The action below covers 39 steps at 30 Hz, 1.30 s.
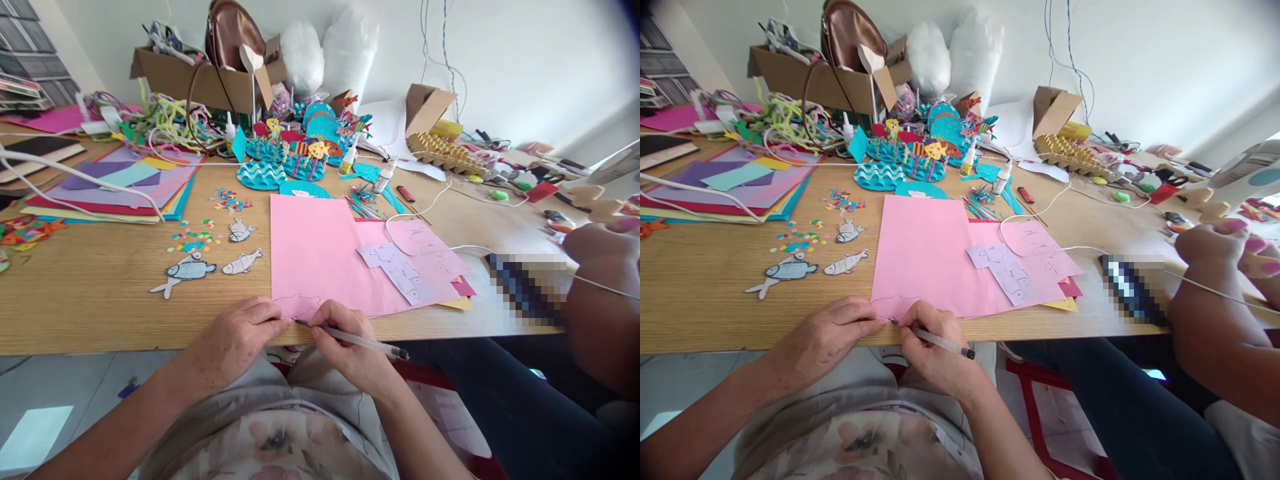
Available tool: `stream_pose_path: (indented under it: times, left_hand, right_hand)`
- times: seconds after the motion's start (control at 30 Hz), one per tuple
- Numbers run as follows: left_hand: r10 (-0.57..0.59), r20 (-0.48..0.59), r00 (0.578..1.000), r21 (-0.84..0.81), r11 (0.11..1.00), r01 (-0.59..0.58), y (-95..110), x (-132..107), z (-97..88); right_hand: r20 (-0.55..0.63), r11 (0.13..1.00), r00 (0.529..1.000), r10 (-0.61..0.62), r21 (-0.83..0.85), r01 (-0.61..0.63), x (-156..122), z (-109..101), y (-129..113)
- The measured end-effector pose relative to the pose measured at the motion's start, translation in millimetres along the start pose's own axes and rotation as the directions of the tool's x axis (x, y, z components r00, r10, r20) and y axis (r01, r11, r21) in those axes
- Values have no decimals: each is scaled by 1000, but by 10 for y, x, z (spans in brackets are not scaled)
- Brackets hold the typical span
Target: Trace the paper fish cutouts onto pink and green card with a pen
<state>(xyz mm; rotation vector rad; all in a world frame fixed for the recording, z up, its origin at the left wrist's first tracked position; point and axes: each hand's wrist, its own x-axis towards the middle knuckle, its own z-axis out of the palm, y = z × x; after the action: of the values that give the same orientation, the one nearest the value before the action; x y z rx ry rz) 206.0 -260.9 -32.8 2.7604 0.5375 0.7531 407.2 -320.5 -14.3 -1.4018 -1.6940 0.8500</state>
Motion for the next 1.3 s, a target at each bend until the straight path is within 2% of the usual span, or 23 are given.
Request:
stream_pose_path:
  times: [0.83,1.03,1.3]
  left_hand:
    - [7,5,1000,39,999,-7,24,16,-23]
    - [-22,10,1000,66,998,21,68,51,-16]
    - [-28,-25,999,77,997,30,75,56,9]
  right_hand:
    - [-11,1000,1000,-5,16,6,-6,-5,-10]
    - [-4,1000,1000,-17,3,17,-2,-4,-18]
    - [-12,1000,1000,3,14,-3,-8,2,-5]
